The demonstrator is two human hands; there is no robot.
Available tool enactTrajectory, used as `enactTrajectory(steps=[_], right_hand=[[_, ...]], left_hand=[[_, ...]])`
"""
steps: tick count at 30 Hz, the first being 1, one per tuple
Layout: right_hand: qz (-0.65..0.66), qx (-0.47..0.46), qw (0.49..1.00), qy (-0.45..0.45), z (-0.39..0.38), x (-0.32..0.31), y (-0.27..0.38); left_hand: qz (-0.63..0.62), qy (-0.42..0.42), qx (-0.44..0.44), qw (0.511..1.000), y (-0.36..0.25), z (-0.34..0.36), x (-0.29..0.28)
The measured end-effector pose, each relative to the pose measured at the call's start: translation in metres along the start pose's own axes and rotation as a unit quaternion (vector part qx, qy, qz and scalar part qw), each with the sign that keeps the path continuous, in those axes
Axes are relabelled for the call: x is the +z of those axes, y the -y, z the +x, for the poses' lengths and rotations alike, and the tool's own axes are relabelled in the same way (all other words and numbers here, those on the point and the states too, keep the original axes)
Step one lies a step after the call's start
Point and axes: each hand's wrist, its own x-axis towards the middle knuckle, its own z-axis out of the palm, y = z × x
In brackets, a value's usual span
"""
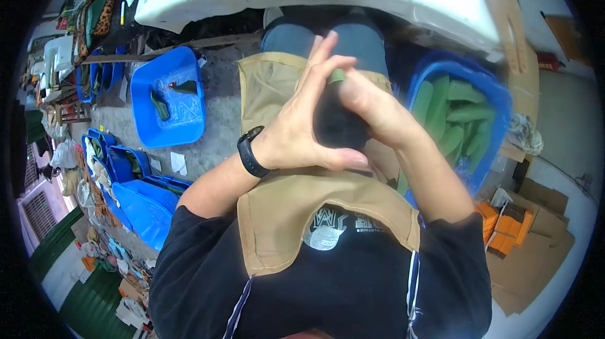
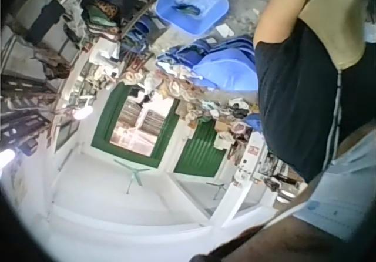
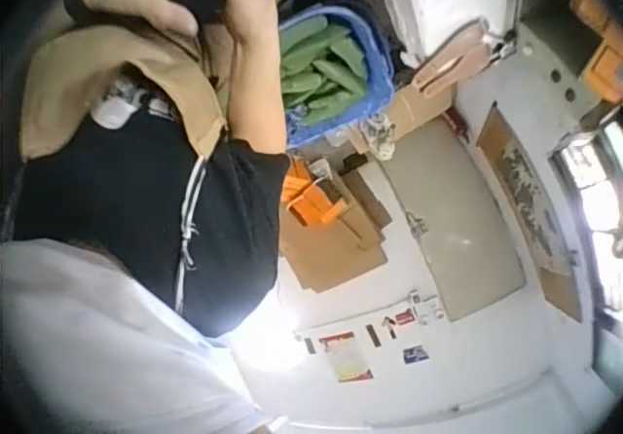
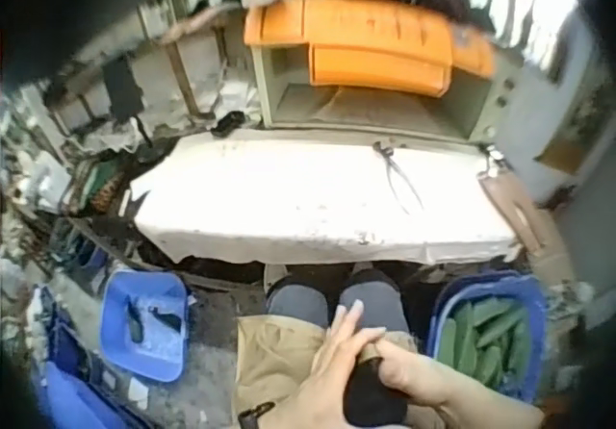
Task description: Recorder is assembling or repairing shoes by applying adhesive and using tools to secure parts.
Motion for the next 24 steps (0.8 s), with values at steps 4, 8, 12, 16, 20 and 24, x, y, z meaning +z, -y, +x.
enactTrajectory(steps=[4, 8, 12, 16, 20, 24], right_hand=[[0.014, 0.004, 1.0, -0.016, -0.014, 0.011, -0.003], [0.029, -0.004, 0.999, -0.041, -0.008, 0.011, -0.01], [0.037, -0.005, 0.998, -0.058, 0.01, -0.002, -0.017], [0.076, -0.042, 0.984, -0.153, 0.018, 0.007, -0.022], [0.06, -0.055, 0.988, -0.129, 0.016, 0.007, -0.021], [0.057, -0.057, 0.99, -0.118, 0.017, 0.007, -0.021]], left_hand=[[-0.021, 0.014, 0.029, 0.999, -0.003, -0.006, 0.008], [-0.053, 0.012, 0.025, 0.998, -0.001, -0.009, 0.01], [-0.068, -0.014, -0.012, 0.998, 0.005, -0.004, 0.008], [0.106, -0.031, 0.069, 0.992, 0.01, -0.003, 0.001], [0.044, -0.029, 0.07, 0.996, 0.007, -0.005, 0.002], [-0.016, -0.025, 0.041, 0.999, 0.011, -0.006, 0.004]])
